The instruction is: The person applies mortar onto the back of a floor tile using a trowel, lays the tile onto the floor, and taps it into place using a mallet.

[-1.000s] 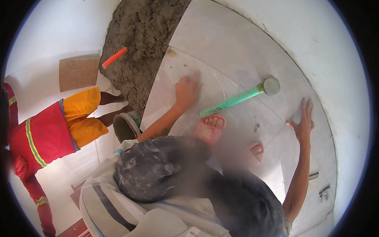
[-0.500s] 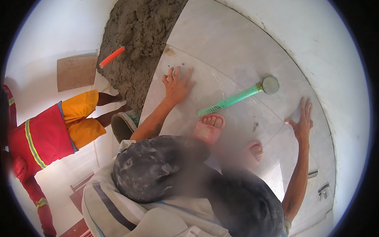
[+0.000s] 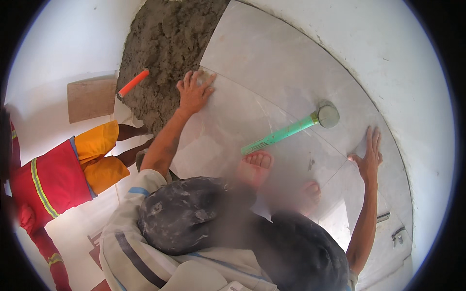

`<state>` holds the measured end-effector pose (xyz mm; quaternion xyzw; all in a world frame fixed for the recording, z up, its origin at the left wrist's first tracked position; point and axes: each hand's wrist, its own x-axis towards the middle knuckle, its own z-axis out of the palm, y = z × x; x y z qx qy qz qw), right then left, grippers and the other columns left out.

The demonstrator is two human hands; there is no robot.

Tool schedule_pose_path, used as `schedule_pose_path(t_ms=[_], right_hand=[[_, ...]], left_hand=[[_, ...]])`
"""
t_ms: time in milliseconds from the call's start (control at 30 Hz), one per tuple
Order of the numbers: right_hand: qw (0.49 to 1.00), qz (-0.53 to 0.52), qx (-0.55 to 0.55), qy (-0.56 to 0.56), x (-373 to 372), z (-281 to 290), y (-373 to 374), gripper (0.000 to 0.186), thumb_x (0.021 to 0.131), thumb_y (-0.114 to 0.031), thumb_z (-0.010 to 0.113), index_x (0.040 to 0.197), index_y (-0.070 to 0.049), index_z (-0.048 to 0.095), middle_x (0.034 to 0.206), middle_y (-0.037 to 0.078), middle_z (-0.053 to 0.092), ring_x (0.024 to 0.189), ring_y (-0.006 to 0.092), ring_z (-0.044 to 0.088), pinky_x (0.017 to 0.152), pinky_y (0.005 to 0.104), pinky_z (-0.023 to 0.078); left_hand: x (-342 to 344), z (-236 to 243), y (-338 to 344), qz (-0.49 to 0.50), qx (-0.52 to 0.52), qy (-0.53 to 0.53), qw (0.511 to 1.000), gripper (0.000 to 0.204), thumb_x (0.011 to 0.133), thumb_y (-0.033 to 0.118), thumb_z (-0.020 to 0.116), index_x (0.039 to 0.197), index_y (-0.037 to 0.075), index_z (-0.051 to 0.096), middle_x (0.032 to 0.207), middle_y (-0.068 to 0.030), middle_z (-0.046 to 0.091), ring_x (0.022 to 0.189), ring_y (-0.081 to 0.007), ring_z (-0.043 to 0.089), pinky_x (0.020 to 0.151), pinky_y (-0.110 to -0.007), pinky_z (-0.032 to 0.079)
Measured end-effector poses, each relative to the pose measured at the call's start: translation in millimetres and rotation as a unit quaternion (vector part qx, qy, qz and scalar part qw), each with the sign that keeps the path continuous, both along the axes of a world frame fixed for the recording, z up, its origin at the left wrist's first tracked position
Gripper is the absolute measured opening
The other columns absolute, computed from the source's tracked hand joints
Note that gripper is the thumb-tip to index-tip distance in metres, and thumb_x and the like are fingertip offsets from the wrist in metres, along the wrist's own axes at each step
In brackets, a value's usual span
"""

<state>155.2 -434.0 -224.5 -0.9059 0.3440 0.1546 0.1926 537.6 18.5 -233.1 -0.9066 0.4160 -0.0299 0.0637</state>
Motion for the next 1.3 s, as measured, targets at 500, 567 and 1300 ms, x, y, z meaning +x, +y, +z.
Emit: schedule_pose_path(t_ms=[500, 567, 1300], right_hand=[[1.0, 0.018, -0.009, -0.022, -8.2, -5.9, -7.4, 0.122, 0.051, -0.044, 0.083, 0.154, -0.025, 0.019, 0.161, 0.006, 0.013, 0.148, 0.0303, 0.014, 0.104, 0.0637, 0.026], [1.0, 0.017, -0.011, -0.021, -7.6, -6.1, -7.4, 0.122, 0.051, -0.041, 0.083, 0.154, -0.025, 0.019, 0.161, 0.006, 0.013, 0.148, 0.03, 0.014, 0.105, 0.0635, 0.026], [0.957, -0.115, -0.001, -0.266, -6.7, -11.9, 67.5, 0.075, 0.084, -0.023, 0.071, 0.145, -0.001, 0.034, 0.148, 0.021, 0.038, 0.137, 0.0395, 0.035, 0.108, 0.0415, 0.036]], left_hand=[[70.9, 21.2, 29.1, -0.046, 0.119, -0.064, 0.99, 0.039, 0.098, 0.041, 0.046, 0.137, 0.038, 0.049, 0.13, -0.0102, 0.044, 0.123, -0.0324, 0.036, 0.096, -0.058, 0.024], [71.7, 25.3, 33.4, 0.012, 0.107, -0.073, 0.992, 0.039, 0.098, 0.042, 0.045, 0.136, 0.033, 0.051, 0.13, -0.0105, 0.044, 0.122, -0.0331, 0.037, 0.096, -0.058, 0.024], [-85.7, -15.0, 50.5, 0.379, -0.133, 0.118, 0.908, 0.052, 0.087, 0.044, 0.061, 0.123, 0.006, 0.058, 0.129, -0.0191, 0.048, 0.121, -0.0375, 0.042, 0.097, -0.055, 0.033]])
